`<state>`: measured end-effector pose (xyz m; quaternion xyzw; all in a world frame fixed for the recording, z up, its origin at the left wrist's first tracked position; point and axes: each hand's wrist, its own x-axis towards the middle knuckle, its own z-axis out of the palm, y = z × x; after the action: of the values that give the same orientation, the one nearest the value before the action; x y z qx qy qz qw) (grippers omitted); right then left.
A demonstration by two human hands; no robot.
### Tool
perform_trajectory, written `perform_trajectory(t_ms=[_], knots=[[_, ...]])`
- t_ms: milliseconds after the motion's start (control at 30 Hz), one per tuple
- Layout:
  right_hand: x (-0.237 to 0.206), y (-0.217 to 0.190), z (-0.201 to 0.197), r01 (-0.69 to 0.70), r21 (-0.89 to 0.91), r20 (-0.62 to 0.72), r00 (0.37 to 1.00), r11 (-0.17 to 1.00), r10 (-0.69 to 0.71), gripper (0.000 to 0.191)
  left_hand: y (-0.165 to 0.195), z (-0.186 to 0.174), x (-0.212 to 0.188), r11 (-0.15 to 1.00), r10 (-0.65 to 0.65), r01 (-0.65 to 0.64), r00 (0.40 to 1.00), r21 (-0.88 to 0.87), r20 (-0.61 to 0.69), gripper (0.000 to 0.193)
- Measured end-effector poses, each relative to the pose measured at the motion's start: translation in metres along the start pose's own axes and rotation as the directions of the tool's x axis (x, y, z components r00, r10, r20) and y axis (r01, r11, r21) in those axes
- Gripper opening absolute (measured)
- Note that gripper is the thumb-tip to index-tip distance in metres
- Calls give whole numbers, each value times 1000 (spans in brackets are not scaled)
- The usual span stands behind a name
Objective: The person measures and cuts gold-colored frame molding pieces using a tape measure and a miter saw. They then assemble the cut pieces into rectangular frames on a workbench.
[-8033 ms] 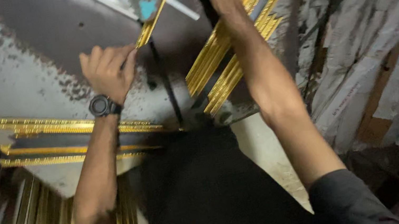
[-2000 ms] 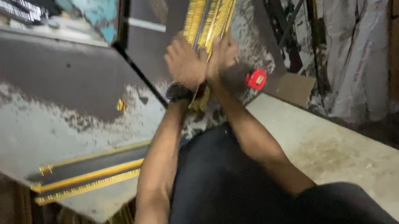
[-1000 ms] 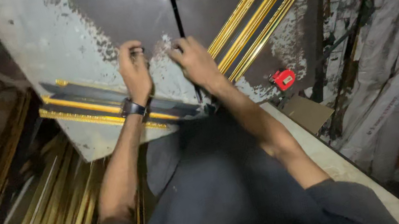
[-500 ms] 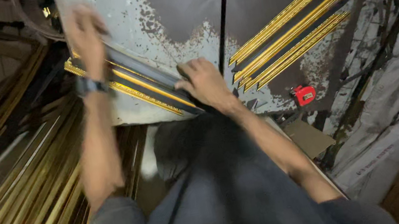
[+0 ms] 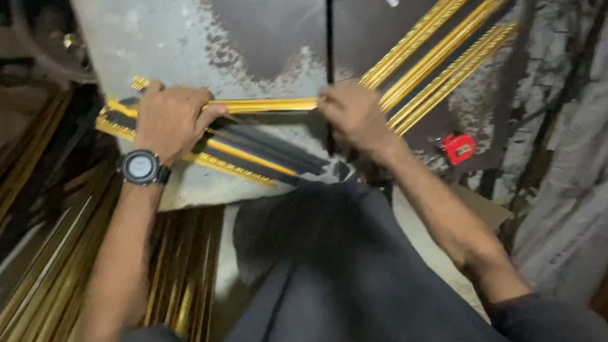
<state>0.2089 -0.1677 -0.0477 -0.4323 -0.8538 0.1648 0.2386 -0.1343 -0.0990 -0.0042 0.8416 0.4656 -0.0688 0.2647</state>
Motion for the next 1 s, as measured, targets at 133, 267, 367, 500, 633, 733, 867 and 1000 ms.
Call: perform_trajectory(t_ms=[133, 267, 367, 500, 633, 733, 867, 1000], knots=[[-2, 55, -39, -91, -429, -82, 995, 899, 61, 17, 36, 14, 21, 980, -12, -38, 969, -196, -247, 26], [1, 92, -31, -118, -301, 27, 991, 946, 133, 19, 96, 40, 74, 988, 121, -149, 875, -24, -469, 16], [-3, 113, -26, -250, -237, 114, 952, 939, 283, 10, 111, 49, 98, 985, 148, -174, 845, -2, -514, 21], [12, 130, -33, -307, -321, 65, 937, 896, 344, 16, 104, 50, 103, 970, 26, -133, 889, -202, -458, 17], [33, 142, -39, -384, -408, -144, 923, 828, 357, 15, 115, 62, 112, 917, -85, -129, 861, -377, -501, 14], [51, 147, -46, -581, -275, -248, 813, 766, 527, 49, 129, 76, 127, 922, -129, -77, 863, -378, -489, 14], [70, 154, -49, -631, -92, -337, 748, 770, 572, 77, 130, 93, 135, 925, -155, -65, 834, -374, -529, 12], [84, 175, -54, -523, -230, -317, 837, 821, 445, 75, 100, 98, 129, 923, -183, -80, 771, -377, -610, 16]])
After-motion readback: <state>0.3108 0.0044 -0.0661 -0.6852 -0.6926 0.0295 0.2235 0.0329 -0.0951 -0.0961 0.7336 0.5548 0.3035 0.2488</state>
